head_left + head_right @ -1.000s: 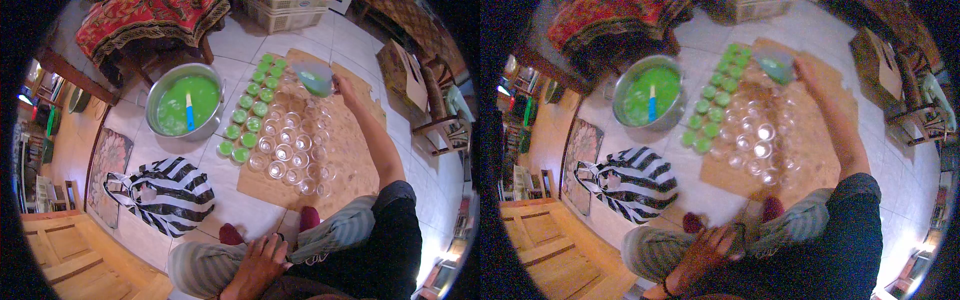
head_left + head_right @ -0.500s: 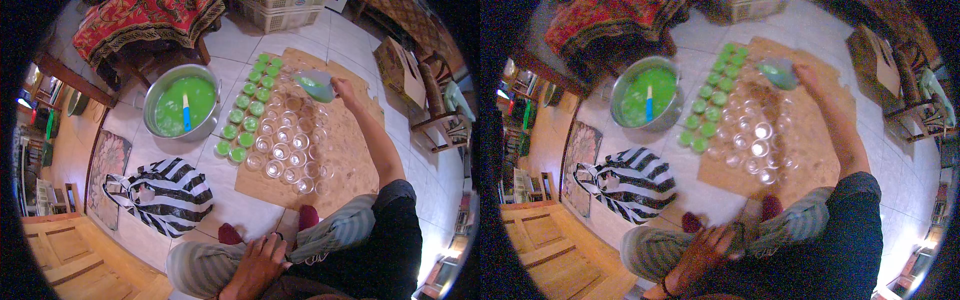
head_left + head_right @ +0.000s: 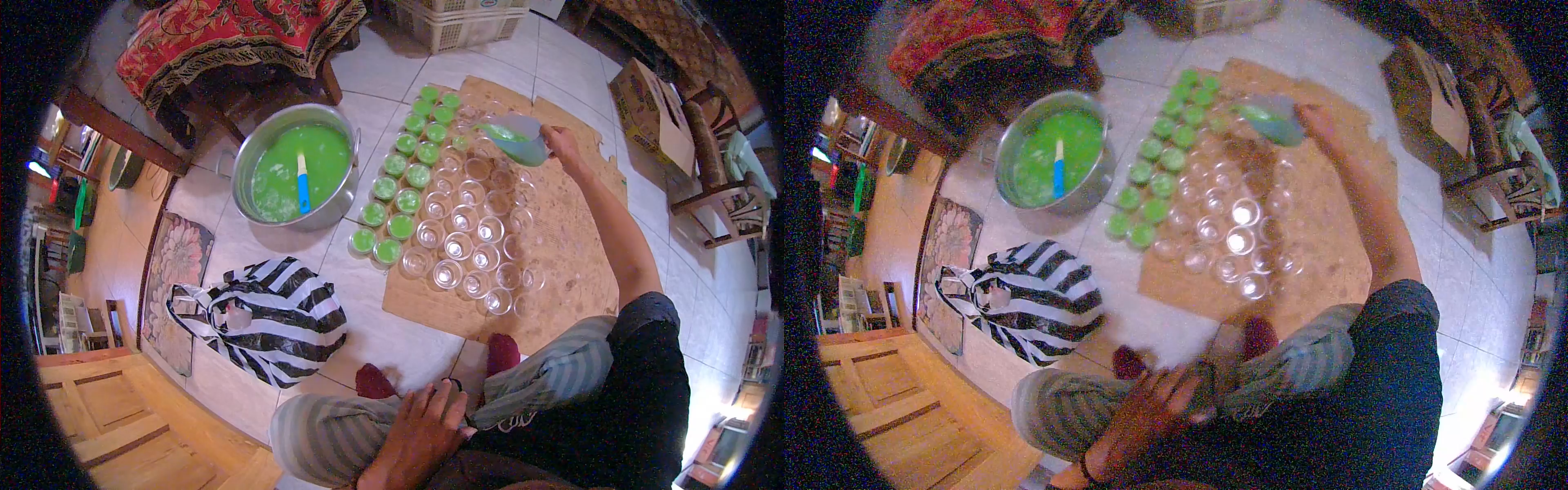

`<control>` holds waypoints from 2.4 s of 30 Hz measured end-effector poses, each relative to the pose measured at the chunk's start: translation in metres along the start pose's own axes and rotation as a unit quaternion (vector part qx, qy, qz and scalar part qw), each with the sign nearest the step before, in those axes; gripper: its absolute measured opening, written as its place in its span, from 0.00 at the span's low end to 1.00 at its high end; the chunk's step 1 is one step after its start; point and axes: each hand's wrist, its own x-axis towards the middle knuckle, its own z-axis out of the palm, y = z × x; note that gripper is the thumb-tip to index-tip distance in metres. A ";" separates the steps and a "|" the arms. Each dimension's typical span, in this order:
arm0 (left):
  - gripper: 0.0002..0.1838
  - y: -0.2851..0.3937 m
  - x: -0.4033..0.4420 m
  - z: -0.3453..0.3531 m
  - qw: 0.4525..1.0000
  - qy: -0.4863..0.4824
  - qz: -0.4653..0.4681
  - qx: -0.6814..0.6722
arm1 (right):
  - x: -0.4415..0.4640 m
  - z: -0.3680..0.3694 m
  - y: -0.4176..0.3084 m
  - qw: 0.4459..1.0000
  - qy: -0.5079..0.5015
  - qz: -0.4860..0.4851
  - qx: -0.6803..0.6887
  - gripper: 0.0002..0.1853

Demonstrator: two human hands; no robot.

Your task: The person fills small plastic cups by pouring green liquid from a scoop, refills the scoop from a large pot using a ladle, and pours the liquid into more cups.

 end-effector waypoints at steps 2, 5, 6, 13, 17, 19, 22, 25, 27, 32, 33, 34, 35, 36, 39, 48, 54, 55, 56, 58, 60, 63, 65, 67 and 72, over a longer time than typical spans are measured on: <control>0.29 0.000 -0.001 0.002 1.000 -0.003 -0.007 0.008 | -0.014 -0.002 -0.028 0.999 0.000 0.030 0.014 0.21; 0.28 0.001 -0.002 0.003 1.000 0.002 -0.019 0.007 | -0.032 -0.005 -0.063 0.997 0.001 0.075 0.035 0.21; 0.28 0.002 -0.002 0.002 1.000 0.005 -0.023 0.004 | -0.031 -0.005 -0.059 0.998 -0.002 0.059 0.037 0.21; 0.29 0.002 -0.003 0.002 1.000 -0.002 -0.018 0.006 | -0.030 -0.007 -0.060 0.998 -0.005 0.055 0.016 0.21; 0.29 0.002 -0.003 0.002 1.000 0.000 -0.018 0.006 | -0.026 -0.007 -0.052 1.000 -0.007 0.012 0.017 0.21; 0.29 0.001 -0.003 0.002 1.000 -0.003 -0.020 0.005 | -0.029 -0.007 -0.056 1.000 0.000 0.005 0.019 0.22; 0.30 0.001 -0.002 0.003 1.000 -0.007 -0.022 0.001 | -0.032 -0.007 -0.062 1.000 0.008 -0.003 0.018 0.22; 0.30 0.000 -0.003 0.005 1.000 -0.005 -0.021 0.001 | -0.033 -0.008 -0.066 1.000 0.004 0.007 0.012 0.22; 0.30 0.001 -0.002 0.004 1.000 -0.012 -0.027 0.001 | -0.032 -0.009 -0.066 1.000 0.002 0.016 0.007 0.22; 0.30 0.001 -0.003 0.003 1.000 -0.011 -0.023 0.000 | -0.028 -0.007 -0.061 1.000 0.009 0.017 0.007 0.23; 0.30 0.001 -0.003 0.002 1.000 -0.007 -0.023 -0.004 | -0.029 -0.007 -0.063 1.000 0.010 0.021 0.001 0.23; 0.30 0.000 -0.004 0.002 1.000 -0.013 -0.020 0.007 | -0.030 -0.008 -0.066 1.000 0.011 0.026 -0.005 0.23; 0.30 -0.001 -0.004 0.003 1.000 -0.018 -0.017 0.017 | -0.031 -0.009 -0.069 0.999 0.012 0.030 -0.011 0.23; 0.30 -0.001 -0.004 0.004 0.999 -0.024 -0.014 0.027 | -0.031 -0.009 -0.069 0.999 0.011 0.032 -0.013 0.23; 0.30 0.001 -0.003 0.001 1.000 -0.010 -0.023 0.004 | -0.029 -0.009 -0.067 0.999 0.011 0.031 -0.019 0.23; 0.29 0.000 -0.003 0.004 1.000 -0.003 -0.010 -0.007 | -0.030 -0.010 -0.073 0.998 0.010 0.048 -0.034 0.23; 0.29 0.000 -0.001 -0.002 1.000 -0.027 -0.007 0.002 | -0.022 -0.008 -0.062 0.998 0.014 0.026 -0.048 0.23; 0.29 0.000 -0.003 0.001 1.000 -0.010 -0.006 0.003 | -0.025 -0.009 -0.066 0.999 0.006 0.030 -0.041 0.23; 0.29 -0.001 -0.005 0.006 1.000 0.006 -0.006 0.004 | -0.028 -0.009 -0.070 0.999 -0.002 0.033 -0.033 0.23; 0.30 -0.001 -0.006 0.008 1.000 0.011 -0.010 0.003 | -0.026 -0.010 -0.068 0.999 -0.003 0.032 -0.036 0.23; 0.30 0.001 -0.003 0.003 1.000 -0.010 -0.019 0.000 | -0.025 -0.009 -0.067 0.999 0.000 0.030 -0.033 0.23; 0.29 0.011 -0.002 -0.015 0.999 -0.004 -0.049 -0.009 | -0.023 -0.007 -0.064 0.999 0.006 0.031 -0.031 0.22; 0.30 0.003 -0.003 -0.001 1.000 -0.005 -0.029 -0.001 | -0.021 -0.007 -0.064 0.998 0.002 0.040 -0.042 0.22; 0.30 0.000 -0.003 0.002 1.000 -0.004 -0.017 0.000 | -0.022 -0.007 -0.064 0.999 0.005 0.035 -0.035 0.22; 0.29 0.010 -0.007 -0.004 0.998 0.059 -0.035 -0.010 | -0.021 -0.007 -0.062 0.998 0.004 0.036 -0.048 0.23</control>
